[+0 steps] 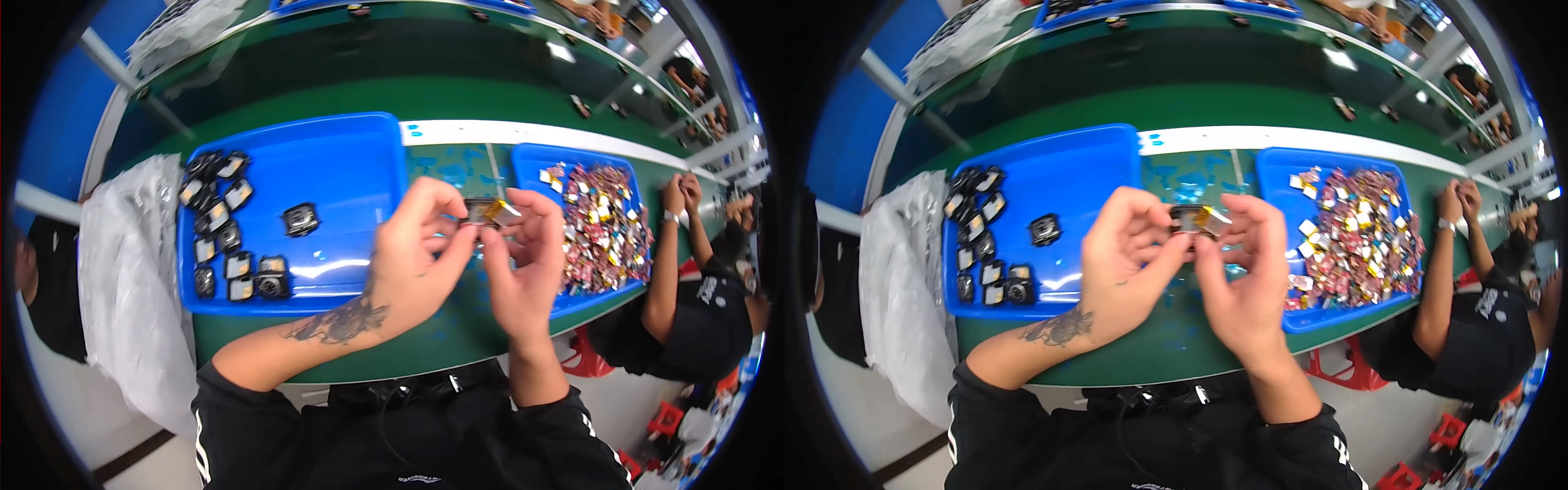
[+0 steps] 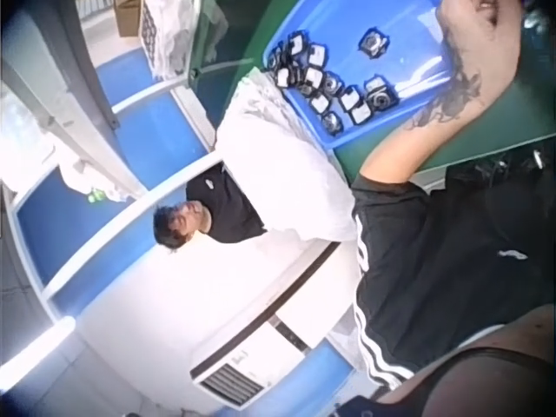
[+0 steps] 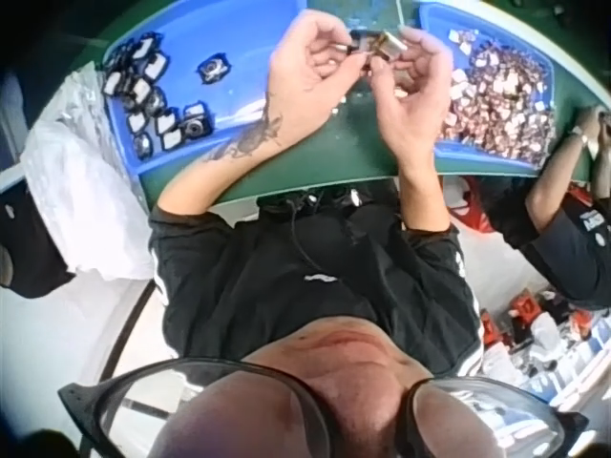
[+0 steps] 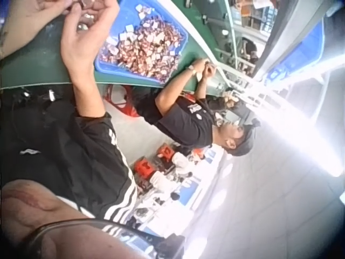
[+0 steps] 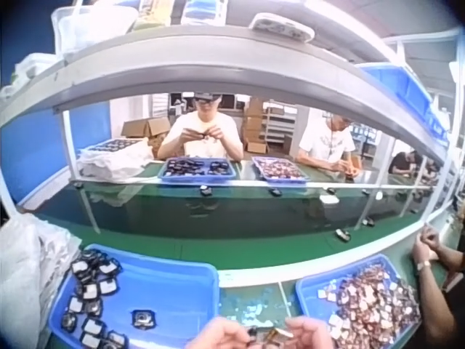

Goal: Assembling small electronic components (likely rechargeable batteries or screens) on a factory conveyor line.

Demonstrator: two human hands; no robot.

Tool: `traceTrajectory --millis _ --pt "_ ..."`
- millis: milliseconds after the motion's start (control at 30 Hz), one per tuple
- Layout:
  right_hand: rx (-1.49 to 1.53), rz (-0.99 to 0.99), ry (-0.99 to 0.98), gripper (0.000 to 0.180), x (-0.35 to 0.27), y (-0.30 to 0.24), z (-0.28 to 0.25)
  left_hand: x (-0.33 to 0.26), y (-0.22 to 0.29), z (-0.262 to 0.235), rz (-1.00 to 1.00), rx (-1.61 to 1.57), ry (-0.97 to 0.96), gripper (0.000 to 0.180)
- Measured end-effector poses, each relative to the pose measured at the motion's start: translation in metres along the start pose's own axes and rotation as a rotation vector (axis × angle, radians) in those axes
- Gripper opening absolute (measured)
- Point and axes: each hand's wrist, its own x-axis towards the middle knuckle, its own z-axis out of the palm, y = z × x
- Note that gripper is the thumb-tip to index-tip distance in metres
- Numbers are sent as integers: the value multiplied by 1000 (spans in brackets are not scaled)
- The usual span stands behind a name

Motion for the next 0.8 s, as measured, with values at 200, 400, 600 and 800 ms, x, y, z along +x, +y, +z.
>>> traceTrajectory --millis 200,400,600,800 --pt "-55 46 -277 42 71 -9 -26 31 61 -39 57 763 -176 43" --pt "-421 308 -210 56 223 88 -15 7 61 -116 41 1398 -143 43" --pt "-646 223 -184 58 247 117 -16 -18 41 -123 -156 1667 -230 43" --pt "-622 12 -107 26 241 79 -72 13 48 -117 -139 922 -106 36"
